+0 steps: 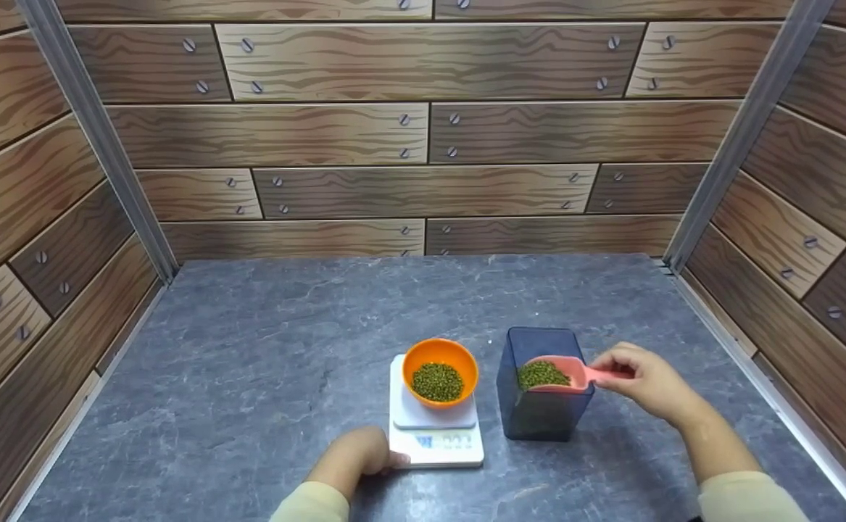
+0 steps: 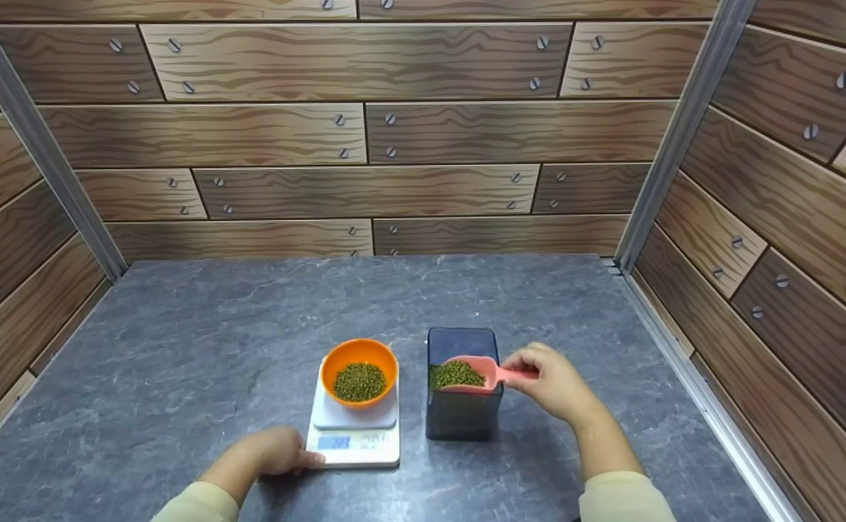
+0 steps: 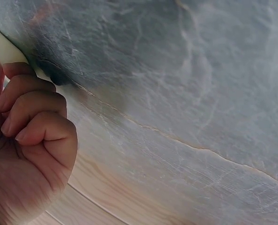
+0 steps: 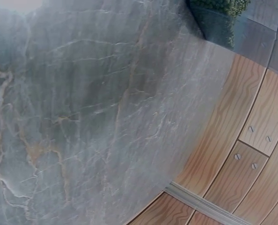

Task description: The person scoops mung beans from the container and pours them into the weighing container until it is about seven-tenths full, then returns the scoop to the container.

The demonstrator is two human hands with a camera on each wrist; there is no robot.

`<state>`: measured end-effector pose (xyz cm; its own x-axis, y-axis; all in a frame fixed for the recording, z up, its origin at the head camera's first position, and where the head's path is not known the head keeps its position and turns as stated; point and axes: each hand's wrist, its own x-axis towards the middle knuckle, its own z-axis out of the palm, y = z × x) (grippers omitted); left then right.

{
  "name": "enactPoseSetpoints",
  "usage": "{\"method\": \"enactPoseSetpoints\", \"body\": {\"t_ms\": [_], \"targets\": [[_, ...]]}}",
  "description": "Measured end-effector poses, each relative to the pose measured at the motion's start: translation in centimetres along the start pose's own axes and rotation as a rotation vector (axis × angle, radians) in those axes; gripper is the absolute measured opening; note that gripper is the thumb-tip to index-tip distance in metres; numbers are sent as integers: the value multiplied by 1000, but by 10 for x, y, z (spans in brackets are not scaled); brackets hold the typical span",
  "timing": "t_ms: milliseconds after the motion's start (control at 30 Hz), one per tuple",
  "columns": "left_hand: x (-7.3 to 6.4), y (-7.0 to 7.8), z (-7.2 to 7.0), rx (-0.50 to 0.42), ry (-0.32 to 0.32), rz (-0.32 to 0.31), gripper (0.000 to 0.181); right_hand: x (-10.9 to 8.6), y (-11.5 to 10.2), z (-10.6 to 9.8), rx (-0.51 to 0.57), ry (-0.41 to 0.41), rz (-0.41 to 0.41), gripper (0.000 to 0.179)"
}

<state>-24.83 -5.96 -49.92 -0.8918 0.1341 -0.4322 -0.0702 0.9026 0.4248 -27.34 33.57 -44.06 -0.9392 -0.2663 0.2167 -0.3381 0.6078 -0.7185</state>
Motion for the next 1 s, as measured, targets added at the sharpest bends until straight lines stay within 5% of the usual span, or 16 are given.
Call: {"method": "enactPoseSetpoints", "body": {"t_ms": [467, 1000], "targets": [[-1, -3, 0, -22, 21, 56, 42, -5, 7, 7, 6, 19, 109, 19], [-2, -2, 0, -9, 13, 37, 42, 1, -10, 0, -10, 42, 53, 16]]}}
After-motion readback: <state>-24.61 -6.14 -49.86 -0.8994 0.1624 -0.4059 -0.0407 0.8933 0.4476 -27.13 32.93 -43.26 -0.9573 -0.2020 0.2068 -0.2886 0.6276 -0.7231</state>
